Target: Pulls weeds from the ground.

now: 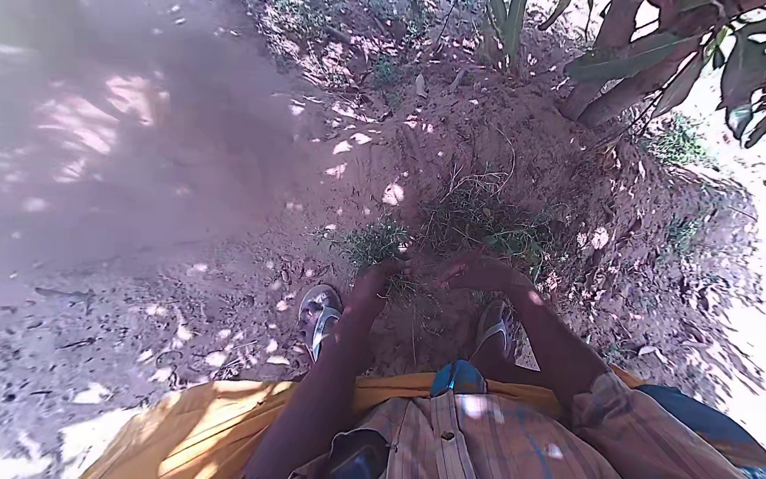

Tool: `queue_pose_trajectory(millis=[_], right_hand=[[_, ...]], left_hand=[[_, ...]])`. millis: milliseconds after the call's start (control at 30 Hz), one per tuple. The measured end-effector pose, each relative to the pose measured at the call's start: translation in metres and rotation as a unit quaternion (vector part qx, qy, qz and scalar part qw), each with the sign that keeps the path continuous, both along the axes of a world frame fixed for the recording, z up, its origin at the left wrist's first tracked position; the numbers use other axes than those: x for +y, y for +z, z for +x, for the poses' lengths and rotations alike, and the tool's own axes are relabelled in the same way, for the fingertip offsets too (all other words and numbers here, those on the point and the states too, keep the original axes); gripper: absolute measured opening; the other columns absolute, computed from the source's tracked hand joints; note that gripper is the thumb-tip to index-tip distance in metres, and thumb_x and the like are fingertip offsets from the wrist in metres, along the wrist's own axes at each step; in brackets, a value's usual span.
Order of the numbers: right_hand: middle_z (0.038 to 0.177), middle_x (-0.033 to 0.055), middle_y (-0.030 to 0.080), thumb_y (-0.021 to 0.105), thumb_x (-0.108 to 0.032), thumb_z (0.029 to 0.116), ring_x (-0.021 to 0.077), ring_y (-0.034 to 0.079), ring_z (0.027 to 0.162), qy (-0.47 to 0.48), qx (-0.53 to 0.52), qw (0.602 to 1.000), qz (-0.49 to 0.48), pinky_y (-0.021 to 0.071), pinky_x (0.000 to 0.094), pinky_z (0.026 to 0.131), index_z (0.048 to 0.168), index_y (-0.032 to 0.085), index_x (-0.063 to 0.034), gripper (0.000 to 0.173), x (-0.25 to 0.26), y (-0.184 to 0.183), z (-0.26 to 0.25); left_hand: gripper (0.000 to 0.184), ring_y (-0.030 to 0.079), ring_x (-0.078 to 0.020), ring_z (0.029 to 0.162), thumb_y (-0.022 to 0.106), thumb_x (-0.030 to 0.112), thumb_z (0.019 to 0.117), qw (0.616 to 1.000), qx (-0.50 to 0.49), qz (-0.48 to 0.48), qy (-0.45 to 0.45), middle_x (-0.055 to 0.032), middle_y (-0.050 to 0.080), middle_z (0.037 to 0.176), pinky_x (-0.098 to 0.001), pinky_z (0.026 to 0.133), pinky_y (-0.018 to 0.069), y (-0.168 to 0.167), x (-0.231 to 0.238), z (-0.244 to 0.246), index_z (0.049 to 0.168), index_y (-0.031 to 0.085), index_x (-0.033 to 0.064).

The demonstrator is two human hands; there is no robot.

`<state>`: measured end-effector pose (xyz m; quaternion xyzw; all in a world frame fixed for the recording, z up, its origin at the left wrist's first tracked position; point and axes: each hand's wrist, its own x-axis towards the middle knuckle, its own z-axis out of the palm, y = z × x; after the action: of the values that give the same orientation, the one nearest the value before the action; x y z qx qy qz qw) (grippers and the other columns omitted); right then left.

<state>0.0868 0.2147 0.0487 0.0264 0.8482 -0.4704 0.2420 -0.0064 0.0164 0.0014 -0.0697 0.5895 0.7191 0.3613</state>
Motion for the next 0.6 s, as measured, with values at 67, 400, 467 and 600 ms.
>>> queue_pose_trajectory(millis=[67, 400, 467, 600], right_hand=[[0.11, 0.0162, 0.07, 0.061, -0.013, 0.1, 0.0145, 0.061, 0.101, 0.043, -0.02, 0.998, 0.043, 0.0454, 0.0323, 0.095, 0.112, 0.072, 0.0053, 0.024, -0.014, -0.001, -0.002], [0.101, 0.0249, 0.069, 0.053, -0.011, 0.102, 0.0339, 0.063, 0.097, 0.088, 0.038, 0.986, 0.134, 0.0441, 0.0503, 0.093, 0.103, 0.072, 0.0088, 0.027, -0.036, 0.017, -0.004], [0.106, 0.0273, 0.069, 0.054, -0.011, 0.1012, 0.0382, 0.063, 0.104, 0.096, 0.053, 0.983, 0.146, 0.0425, 0.0538, 0.097, 0.101, 0.072, 0.0097, 0.027, -0.041, 0.017, -0.004], [0.125, 0.0296, 0.063, 0.051, -0.017, 0.1049, 0.0439, 0.057, 0.123, 0.107, -0.041, 0.967, 0.227, 0.0382, 0.0594, 0.106, 0.12, 0.067, 0.0082, 0.033, -0.036, 0.003, -0.008]], left_hand=[[0.023, 0.065, -0.0095, 0.075, 0.044, -0.002, 0.1023, 1.0, 0.001, 0.006, -0.02, -0.0054, 0.073, 0.098, -0.0232, 0.07, 0.0517, 0.001, -0.002, -0.001, 0.108, 0.066, -0.0004], [0.015, 0.064, -0.0108, 0.077, 0.047, 0.001, 0.1031, 0.999, -0.032, -0.027, -0.032, -0.0055, 0.067, 0.092, -0.0259, 0.073, 0.0538, 0.007, 0.001, 0.001, 0.111, 0.06, 0.0003], [0.018, 0.064, -0.0102, 0.074, 0.046, 0.0, 0.1031, 0.999, -0.035, -0.003, -0.015, -0.0056, 0.069, 0.093, -0.0247, 0.069, 0.0533, 0.004, 0.0, 0.0, 0.111, 0.062, 0.0002], [0.019, 0.061, -0.0076, 0.063, 0.044, -0.004, 0.1023, 0.999, -0.013, 0.039, 0.033, -0.0036, 0.07, 0.083, -0.0207, 0.063, 0.0517, 0.005, 0.001, -0.001, 0.101, 0.063, 0.0004]])
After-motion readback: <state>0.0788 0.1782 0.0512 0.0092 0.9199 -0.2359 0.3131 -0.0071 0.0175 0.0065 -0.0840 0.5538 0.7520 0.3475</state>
